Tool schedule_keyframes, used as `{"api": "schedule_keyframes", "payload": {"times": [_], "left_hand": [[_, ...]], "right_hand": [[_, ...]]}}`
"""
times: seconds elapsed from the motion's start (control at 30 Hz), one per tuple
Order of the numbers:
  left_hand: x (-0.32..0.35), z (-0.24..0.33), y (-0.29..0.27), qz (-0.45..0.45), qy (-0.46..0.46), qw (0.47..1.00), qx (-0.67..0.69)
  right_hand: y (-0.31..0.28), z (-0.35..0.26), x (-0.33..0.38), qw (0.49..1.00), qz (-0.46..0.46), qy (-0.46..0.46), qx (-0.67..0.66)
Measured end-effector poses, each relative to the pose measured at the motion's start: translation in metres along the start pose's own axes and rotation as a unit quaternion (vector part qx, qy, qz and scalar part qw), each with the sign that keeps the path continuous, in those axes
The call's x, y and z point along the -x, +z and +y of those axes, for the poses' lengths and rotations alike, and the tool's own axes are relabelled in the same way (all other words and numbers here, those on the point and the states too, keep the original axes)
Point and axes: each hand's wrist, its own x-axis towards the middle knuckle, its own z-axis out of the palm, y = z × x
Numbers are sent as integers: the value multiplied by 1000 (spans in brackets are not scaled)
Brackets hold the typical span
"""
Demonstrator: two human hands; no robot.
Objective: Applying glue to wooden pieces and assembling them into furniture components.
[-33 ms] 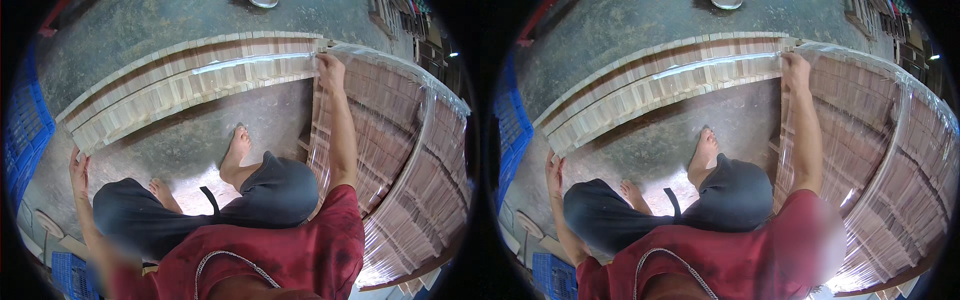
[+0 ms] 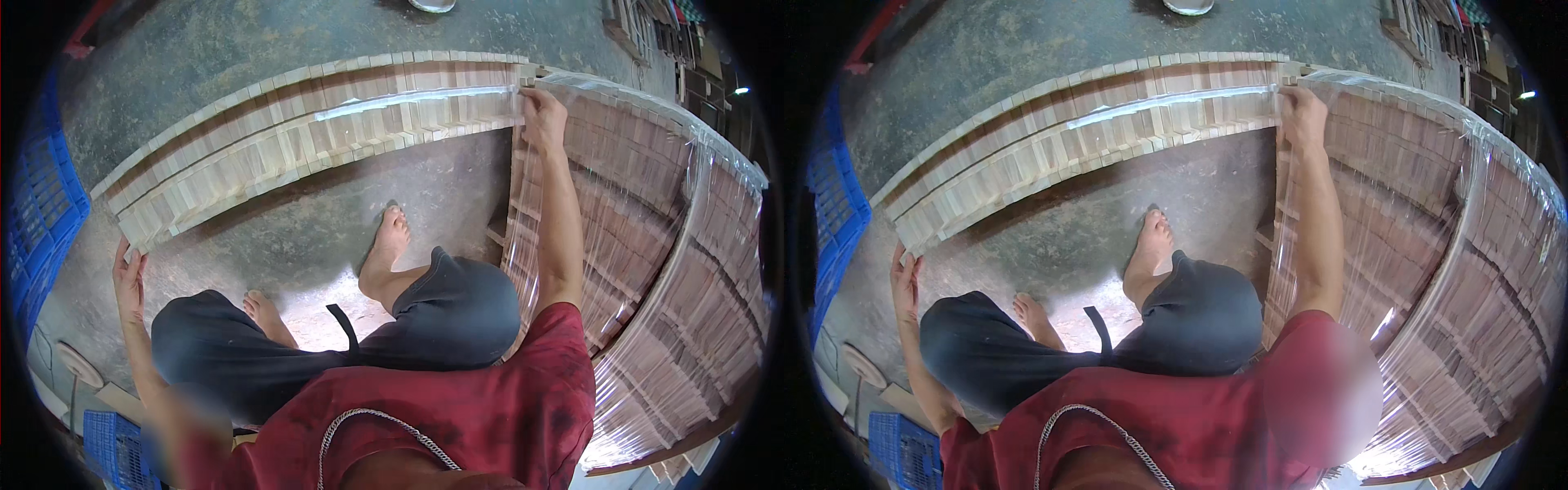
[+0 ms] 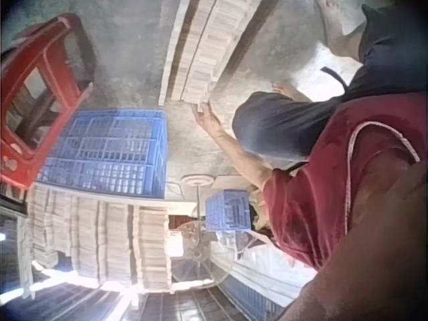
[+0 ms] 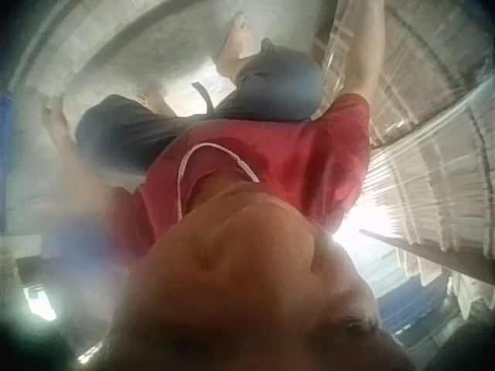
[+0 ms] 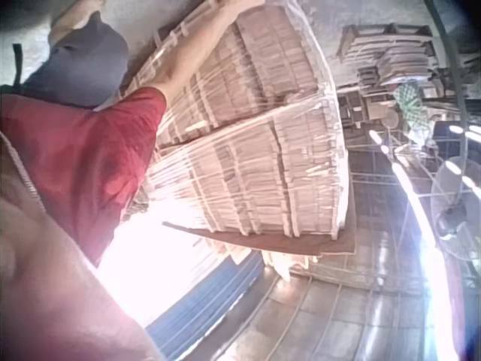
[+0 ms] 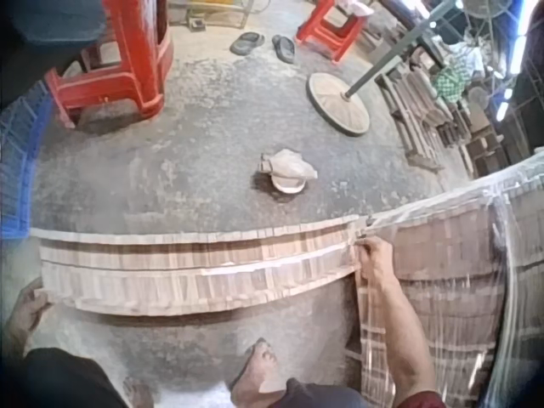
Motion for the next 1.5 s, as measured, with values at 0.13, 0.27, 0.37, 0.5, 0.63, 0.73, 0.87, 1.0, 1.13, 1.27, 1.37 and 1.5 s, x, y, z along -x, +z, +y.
{"api": "schedule_keyframes", "payload": {"times": [0.13,0.27,0.37,0.5,0.63,0.73,0.87,1.0,1.13,1.27,1.37,1.5], "left_hand": [[-2,-1,-3,-7,-2,1000,6],[-2,-3,-4,4,-3,1000,-7],[-4,-4,-3,1,1,1000,2],[-3,-3,-4,-3,-2,1000,-4],[-1,-4,-5,5,-5,1000,-6],[-3,-3,0,4,3,1000,-9],[-1,-1,4,24,0,999,-23],[1,6,8,12,19,999,-37],[2,13,17,-5,36,999,-36],[2,7,14,-2,59,997,-47],[2,11,15,-2,67,997,-50],[-2,10,11,-16,64,996,-57]], "right_hand": [[11,15,0,997,24,-66,45],[14,11,0,991,33,-85,102],[17,11,0,988,32,-77,126],[22,-1,5,981,-10,-117,153],[18,-9,6,991,-8,-110,77],[23,-16,5,986,4,-126,114],[39,-65,17,978,-38,-147,142],[46,-129,36,974,-85,-180,108],[67,-200,55,970,-92,-219,59],[92,-262,69,956,-126,-255,67],[105,-302,78,938,-168,-293,80],[112,-355,90,917,-191,-339,89]]}}
